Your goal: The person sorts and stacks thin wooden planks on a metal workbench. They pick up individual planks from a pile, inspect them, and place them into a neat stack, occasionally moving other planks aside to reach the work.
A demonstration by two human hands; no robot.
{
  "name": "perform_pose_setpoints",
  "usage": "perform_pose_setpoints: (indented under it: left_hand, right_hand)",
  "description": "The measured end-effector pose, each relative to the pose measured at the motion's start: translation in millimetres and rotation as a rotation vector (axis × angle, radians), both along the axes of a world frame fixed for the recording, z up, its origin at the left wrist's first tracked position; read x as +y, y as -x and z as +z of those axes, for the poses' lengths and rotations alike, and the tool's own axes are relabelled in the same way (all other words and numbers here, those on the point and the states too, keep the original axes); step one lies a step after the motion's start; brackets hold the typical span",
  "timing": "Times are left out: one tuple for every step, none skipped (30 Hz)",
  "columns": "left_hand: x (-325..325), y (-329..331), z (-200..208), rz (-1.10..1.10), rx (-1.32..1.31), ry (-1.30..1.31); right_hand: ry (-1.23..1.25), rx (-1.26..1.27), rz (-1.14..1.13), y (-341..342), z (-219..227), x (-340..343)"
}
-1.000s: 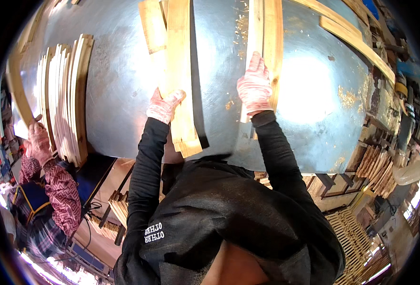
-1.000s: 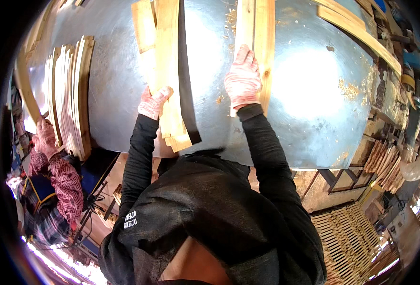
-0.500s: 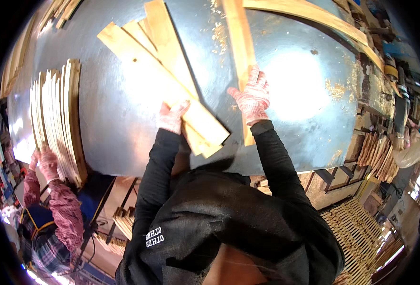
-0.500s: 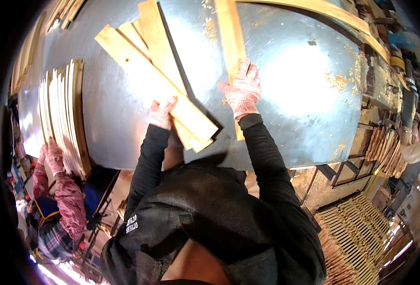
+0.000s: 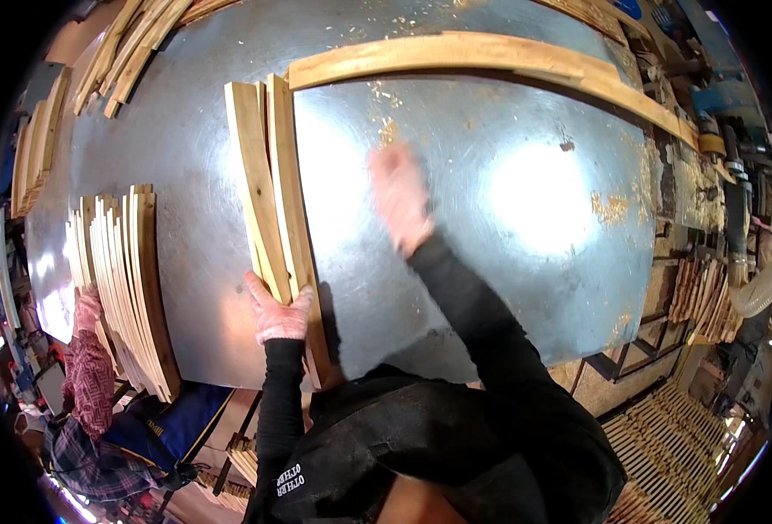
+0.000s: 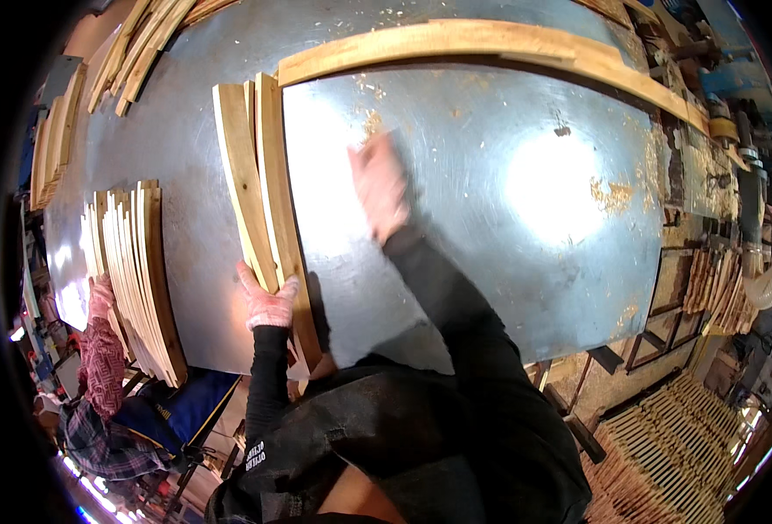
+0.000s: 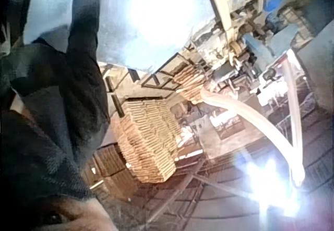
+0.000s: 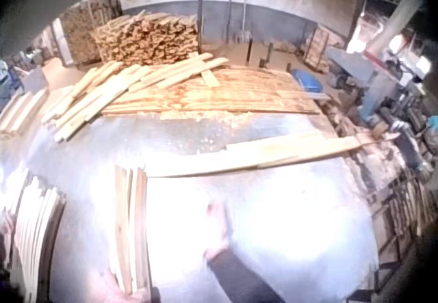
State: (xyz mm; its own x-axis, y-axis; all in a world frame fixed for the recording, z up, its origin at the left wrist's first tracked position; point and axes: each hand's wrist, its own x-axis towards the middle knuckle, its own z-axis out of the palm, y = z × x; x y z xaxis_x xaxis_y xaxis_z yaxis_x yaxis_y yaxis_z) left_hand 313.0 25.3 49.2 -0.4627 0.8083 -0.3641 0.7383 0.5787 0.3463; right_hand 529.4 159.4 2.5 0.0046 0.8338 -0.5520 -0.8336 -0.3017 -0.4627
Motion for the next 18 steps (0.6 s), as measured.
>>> perform_pose_setpoints:
  left_hand:
    - [0,-1,0,0.010,-0.014,0.006]
    - [-3,1,-1,0.018,-0.024,0.009]
    - [6,-3,1,-0.021,-0.040,0.005]
    - [2,-1,-1,-0.055,0.020,-0.017]
    - [8,-10,5,-0.054,0.061,0.008]
    - [8,-12,7,-0.035,0.045,0.015]
    - [8,-11,7,-0.022,0.027,0.022]
    - [5,-8,0,-0.081,0.039,-0.093]
    - [-1,-1,-6,-0.056,-0.006,-0.134]
    - [-7,8,-12,-0.038,-0.054,-0.174]
    - [-12,15,-17,-0.012,-0.108,-0.211]
    - [-16,25,-17,0.045,-0.169,-0.220]
    - [-20,39,-14,0.105,-0.224,-0.226]
    - [-32,55,-10,0.041,0.055,-0.198]
    - [-20,39,30,-0.023,0.293,-0.098]
    - [-30,48,29,-0.067,0.298,-0.068]
    - [-32,58,35,-0.109,0.307,-0.046]
    - [-22,63,28,0.010,0.189,0.275]
  right_hand:
    - [0.000,-0.408,0.044,-18,24,45]
    - [0.059,-0.773,0.068,-36,48,90]
    - [0.108,-1.086,-0.200,-47,14,135]
    - [0.294,-0.935,-0.152,-41,34,166]
    - [0.457,-0.838,-0.213,-52,18,202]
    - [0.536,-0.827,-0.208,-51,22,218]
    - [0.616,-0.814,-0.209,-51,25,232]
    - [0.616,-0.823,-0.246,-56,22,239]
    - [0.542,-0.835,-0.305,-56,15,242]
    - [0.408,-0.830,-0.396,-58,5,242]
    - [0.220,-0.855,-0.463,-61,-6,237]
    - [0.074,-0.900,-0.479,-64,-20,227]
    - [-0.062,-1.139,-0.450,-70,-38,213]
    - [-0.102,-1.153,-0.346,-66,-30,189]
    - [-0.140,-1.165,-0.240,-61,-11,156]
    - [0.003,-1.349,-0.022,-51,11,128]
    - [0.133,-1.520,0.198,-45,27,110]
    - [0.120,-1.561,0.428,-47,17,98]
